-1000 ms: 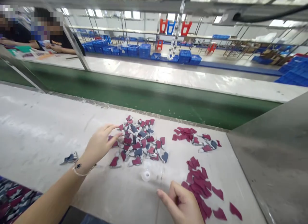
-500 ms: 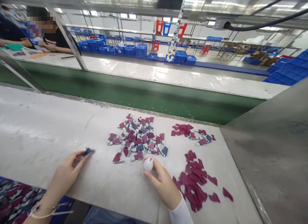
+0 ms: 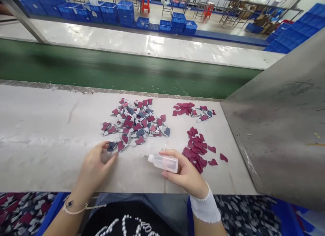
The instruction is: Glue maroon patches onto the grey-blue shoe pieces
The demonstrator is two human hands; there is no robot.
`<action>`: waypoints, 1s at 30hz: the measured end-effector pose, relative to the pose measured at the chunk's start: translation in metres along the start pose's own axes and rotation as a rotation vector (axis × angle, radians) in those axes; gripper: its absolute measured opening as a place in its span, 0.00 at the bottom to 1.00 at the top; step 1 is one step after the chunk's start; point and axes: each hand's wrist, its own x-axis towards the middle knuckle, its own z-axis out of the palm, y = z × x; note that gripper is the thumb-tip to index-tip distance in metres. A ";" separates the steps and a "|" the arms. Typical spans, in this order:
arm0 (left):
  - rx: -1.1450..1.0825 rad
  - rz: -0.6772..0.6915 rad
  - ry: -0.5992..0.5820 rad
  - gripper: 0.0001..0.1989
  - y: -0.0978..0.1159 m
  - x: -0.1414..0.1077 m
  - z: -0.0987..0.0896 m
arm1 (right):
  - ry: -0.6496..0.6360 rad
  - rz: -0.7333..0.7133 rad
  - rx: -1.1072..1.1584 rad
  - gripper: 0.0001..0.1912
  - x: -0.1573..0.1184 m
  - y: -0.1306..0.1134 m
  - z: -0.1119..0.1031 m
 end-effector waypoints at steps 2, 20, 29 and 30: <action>-0.037 -0.052 -0.031 0.20 0.003 0.002 0.002 | -0.010 -0.006 0.043 0.21 0.001 -0.003 -0.002; -1.623 -0.599 -0.381 0.11 0.058 0.013 0.009 | -0.340 -0.072 0.438 0.20 0.016 -0.002 0.006; -1.200 -0.346 -0.635 0.28 0.093 0.013 0.023 | -0.151 -0.004 0.229 0.19 -0.002 -0.017 -0.016; -1.115 -0.283 -0.621 0.30 0.094 0.010 0.024 | -0.112 -0.004 0.189 0.18 -0.004 -0.020 -0.015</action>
